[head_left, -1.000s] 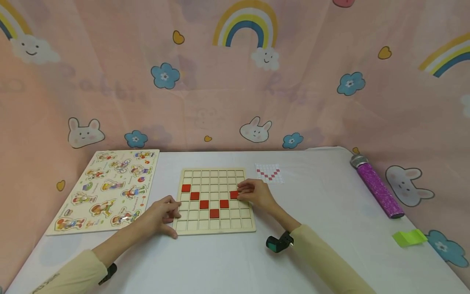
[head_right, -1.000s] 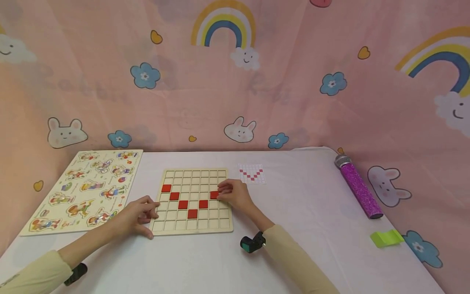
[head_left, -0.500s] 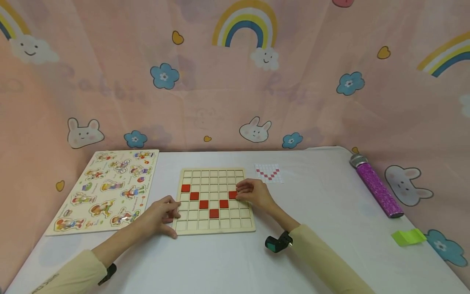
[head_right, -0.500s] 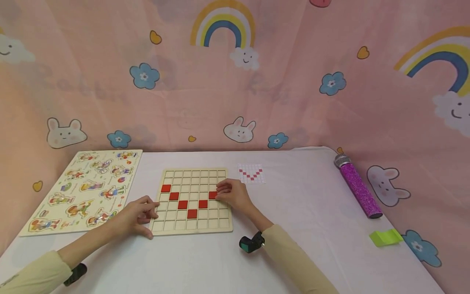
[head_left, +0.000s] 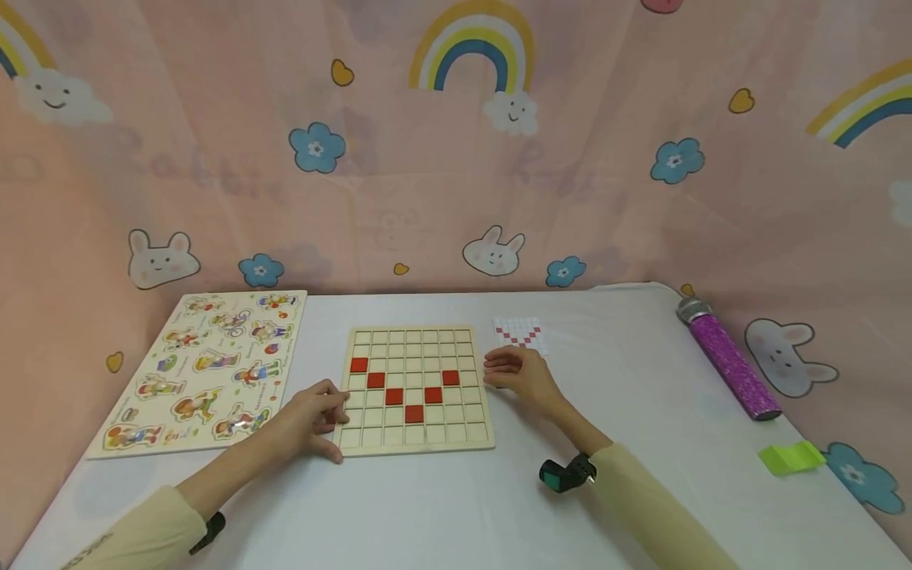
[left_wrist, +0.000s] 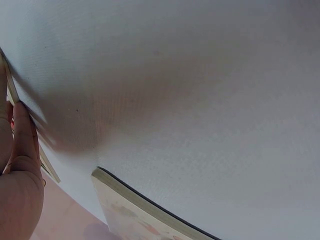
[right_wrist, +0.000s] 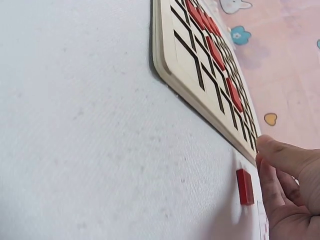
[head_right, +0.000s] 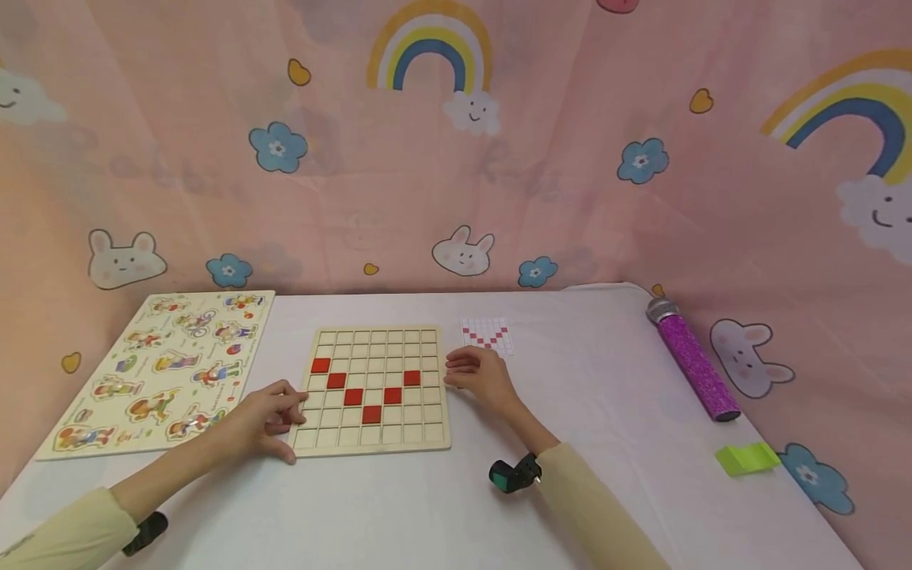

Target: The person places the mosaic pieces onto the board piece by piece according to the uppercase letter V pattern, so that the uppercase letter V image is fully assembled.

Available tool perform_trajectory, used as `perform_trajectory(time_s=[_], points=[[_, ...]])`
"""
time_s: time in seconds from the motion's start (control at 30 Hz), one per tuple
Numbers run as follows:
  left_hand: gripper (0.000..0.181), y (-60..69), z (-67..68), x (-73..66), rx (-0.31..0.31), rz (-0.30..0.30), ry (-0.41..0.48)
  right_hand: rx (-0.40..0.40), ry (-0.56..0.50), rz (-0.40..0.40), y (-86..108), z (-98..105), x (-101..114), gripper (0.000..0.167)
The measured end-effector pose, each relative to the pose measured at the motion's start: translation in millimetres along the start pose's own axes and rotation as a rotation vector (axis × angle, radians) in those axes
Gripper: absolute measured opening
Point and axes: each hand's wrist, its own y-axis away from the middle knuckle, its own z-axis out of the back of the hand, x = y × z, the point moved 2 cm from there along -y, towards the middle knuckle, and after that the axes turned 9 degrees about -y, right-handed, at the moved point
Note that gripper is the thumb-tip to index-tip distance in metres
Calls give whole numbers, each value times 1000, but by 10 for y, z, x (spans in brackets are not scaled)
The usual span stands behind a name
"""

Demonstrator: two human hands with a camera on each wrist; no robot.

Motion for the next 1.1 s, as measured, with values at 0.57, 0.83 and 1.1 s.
perform_trajectory(time_s=[0.57,0.83,1.1], points=[[67,26,38,-17,-4,-50,-33,12,50,-78,192,432,-176,39],[77,34,46,-47,-3,-53,-44,75,83,-72,119,406,-244,40],[77,22,42,-33,-8,-63,-52,93,90,-58,78,426,-261,35]])
